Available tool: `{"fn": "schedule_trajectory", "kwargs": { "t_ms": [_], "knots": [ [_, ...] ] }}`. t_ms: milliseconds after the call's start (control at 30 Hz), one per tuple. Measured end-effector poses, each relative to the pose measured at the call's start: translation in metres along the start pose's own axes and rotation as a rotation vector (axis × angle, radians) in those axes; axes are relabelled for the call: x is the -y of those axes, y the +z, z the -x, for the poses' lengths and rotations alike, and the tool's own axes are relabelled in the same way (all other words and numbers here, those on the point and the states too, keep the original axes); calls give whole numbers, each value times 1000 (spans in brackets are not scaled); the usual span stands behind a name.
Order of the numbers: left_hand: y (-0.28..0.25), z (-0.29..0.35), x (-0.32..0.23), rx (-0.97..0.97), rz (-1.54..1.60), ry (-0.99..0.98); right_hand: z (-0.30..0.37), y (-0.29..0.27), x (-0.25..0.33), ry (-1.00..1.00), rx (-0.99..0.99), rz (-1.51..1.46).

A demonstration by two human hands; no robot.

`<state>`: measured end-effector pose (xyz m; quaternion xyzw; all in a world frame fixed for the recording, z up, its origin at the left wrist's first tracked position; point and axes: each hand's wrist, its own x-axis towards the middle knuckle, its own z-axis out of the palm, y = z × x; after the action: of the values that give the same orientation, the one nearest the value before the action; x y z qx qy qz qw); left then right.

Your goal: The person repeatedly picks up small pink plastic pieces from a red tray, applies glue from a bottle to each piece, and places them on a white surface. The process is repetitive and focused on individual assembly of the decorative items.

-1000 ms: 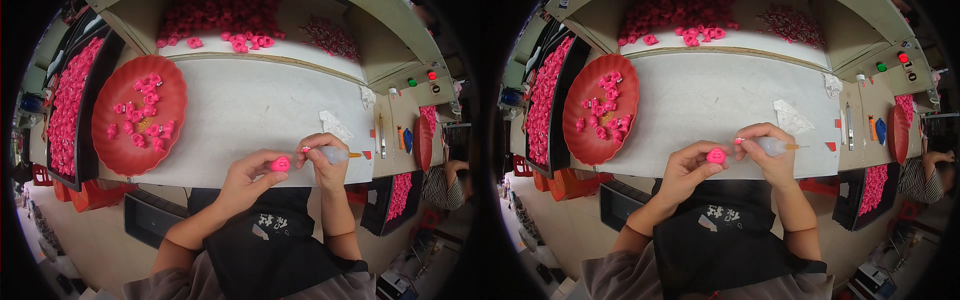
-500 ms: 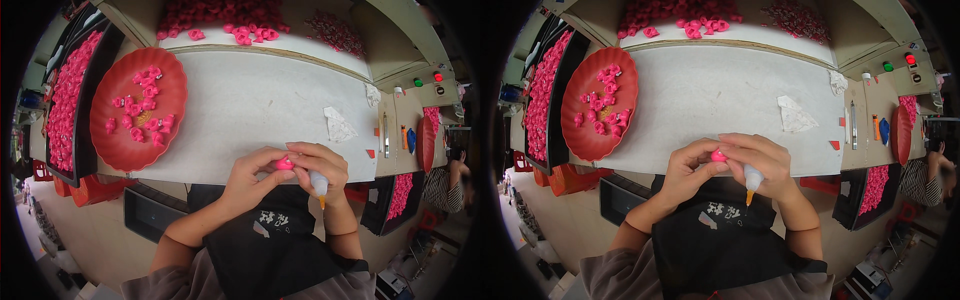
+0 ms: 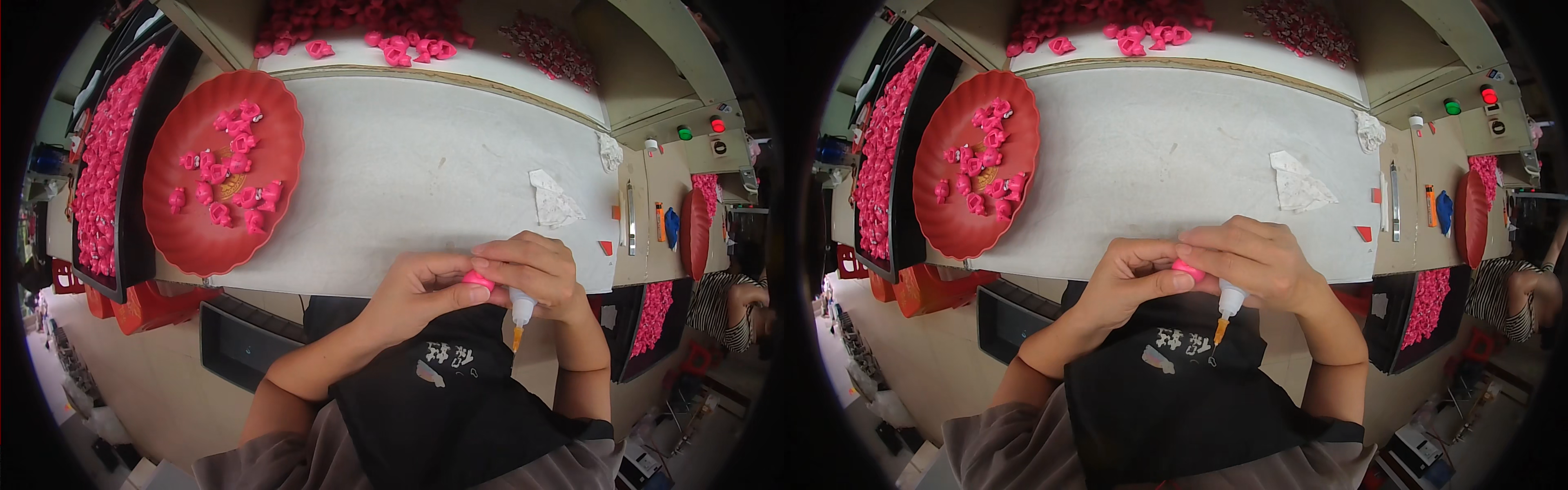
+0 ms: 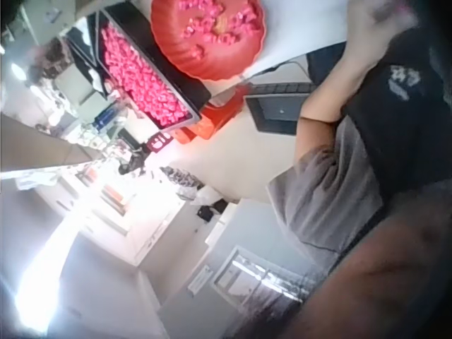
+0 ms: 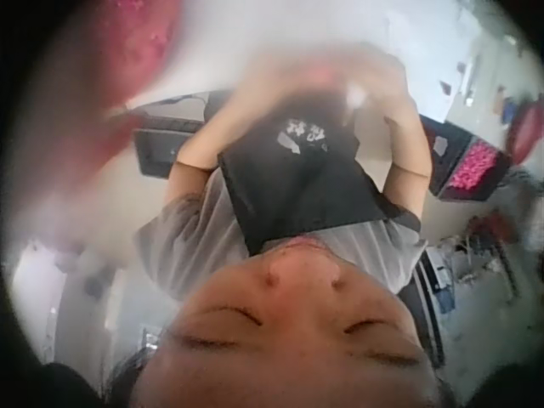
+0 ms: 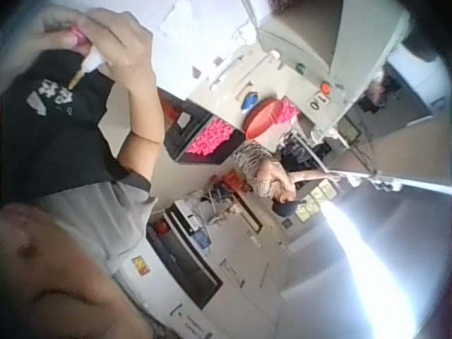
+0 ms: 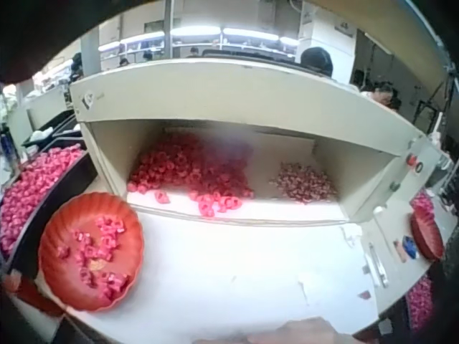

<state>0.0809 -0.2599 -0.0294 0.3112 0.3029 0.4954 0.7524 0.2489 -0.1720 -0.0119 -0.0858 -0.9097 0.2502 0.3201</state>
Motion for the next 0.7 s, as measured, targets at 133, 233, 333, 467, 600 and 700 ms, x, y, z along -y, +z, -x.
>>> {"fn": "schedule_trajectory", "kwargs": {
  "t_ms": [133, 233, 333, 467, 600, 700],
  "knots": [
    [0, -1, 2, -4, 16, 13, 0, 0, -4, -43, 27, -7],
    [0, 0, 4, -18, 33, -3, -1, 2, -8, -62, 50, -22],
    [0, -1, 8, -83, 98, 11, -1, 4, -10, -60, 67, -25],
    [-3, -1, 14, -106, 105, 12, -3, 7, -13, -44, 94, -45],
    [-5, -1, 12, -113, 131, 0, -5, 9, -15, -23, 98, -59],
    [-8, 0, 12, -104, 141, -16, -8, 10, -14, -13, 110, -71]
  ]
}}
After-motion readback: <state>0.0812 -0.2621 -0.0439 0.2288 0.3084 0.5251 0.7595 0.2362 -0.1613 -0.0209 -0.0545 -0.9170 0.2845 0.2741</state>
